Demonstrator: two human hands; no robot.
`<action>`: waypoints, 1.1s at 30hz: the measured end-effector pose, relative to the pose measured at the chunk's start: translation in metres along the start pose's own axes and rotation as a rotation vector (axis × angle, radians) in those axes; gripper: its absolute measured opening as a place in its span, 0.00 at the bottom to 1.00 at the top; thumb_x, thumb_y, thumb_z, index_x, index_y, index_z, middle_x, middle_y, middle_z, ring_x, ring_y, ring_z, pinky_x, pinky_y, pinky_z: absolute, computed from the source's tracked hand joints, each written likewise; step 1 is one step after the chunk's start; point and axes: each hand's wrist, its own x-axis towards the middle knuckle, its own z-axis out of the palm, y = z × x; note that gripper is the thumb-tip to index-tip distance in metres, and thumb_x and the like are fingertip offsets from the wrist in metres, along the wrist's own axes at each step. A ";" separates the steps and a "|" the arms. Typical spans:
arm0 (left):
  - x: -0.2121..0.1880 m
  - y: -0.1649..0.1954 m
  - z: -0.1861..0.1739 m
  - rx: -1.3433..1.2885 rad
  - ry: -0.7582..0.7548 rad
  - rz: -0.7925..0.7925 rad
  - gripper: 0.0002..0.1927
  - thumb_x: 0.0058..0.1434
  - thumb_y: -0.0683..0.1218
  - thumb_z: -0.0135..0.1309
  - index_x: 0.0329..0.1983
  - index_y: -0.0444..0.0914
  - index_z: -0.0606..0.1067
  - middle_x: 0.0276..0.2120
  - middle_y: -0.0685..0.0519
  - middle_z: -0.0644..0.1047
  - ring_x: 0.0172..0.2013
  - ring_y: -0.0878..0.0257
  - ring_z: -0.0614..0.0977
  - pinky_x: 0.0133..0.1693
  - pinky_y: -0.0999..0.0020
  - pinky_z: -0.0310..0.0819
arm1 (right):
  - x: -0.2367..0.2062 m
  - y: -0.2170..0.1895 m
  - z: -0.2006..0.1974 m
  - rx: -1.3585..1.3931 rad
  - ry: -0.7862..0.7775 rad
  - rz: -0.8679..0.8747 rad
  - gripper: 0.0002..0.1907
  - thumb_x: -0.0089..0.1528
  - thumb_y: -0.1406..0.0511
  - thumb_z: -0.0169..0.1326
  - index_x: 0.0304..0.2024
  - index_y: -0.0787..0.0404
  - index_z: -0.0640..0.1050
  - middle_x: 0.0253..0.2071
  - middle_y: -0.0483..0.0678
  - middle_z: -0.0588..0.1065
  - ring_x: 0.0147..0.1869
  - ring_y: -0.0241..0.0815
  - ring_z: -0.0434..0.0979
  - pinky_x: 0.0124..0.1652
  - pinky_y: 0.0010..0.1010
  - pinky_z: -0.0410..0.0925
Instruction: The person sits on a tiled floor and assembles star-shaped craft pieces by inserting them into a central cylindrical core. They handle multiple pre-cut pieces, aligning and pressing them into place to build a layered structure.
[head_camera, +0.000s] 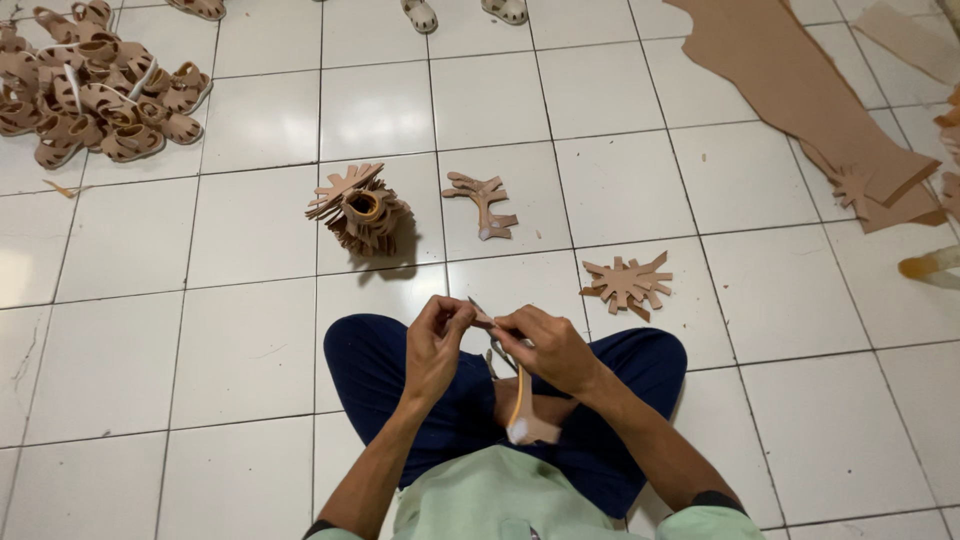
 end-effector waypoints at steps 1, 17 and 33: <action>0.003 0.004 0.001 0.084 0.010 0.059 0.10 0.70 0.46 0.54 0.45 0.33 0.75 0.37 0.49 0.83 0.40 0.67 0.86 0.44 0.72 0.82 | 0.001 -0.003 0.001 0.096 0.029 0.084 0.09 0.62 0.67 0.63 0.42 0.66 0.81 0.36 0.49 0.80 0.36 0.38 0.85 0.36 0.24 0.78; 0.016 0.020 0.024 0.849 0.004 0.731 0.20 0.59 0.39 0.61 0.55 0.35 0.74 0.55 0.43 0.76 0.62 0.47 0.75 0.63 0.50 0.67 | 0.029 0.042 0.038 0.938 0.355 0.712 0.16 0.67 0.67 0.58 0.52 0.73 0.77 0.40 0.51 0.82 0.40 0.33 0.80 0.39 0.22 0.73; 0.010 -0.010 0.006 0.048 -0.032 0.001 0.11 0.70 0.41 0.58 0.52 0.30 0.78 0.43 0.44 0.82 0.43 0.62 0.83 0.45 0.70 0.79 | 0.019 0.077 0.060 1.541 0.412 0.786 0.18 0.65 0.62 0.58 0.52 0.68 0.78 0.37 0.49 0.78 0.41 0.37 0.78 0.39 0.27 0.73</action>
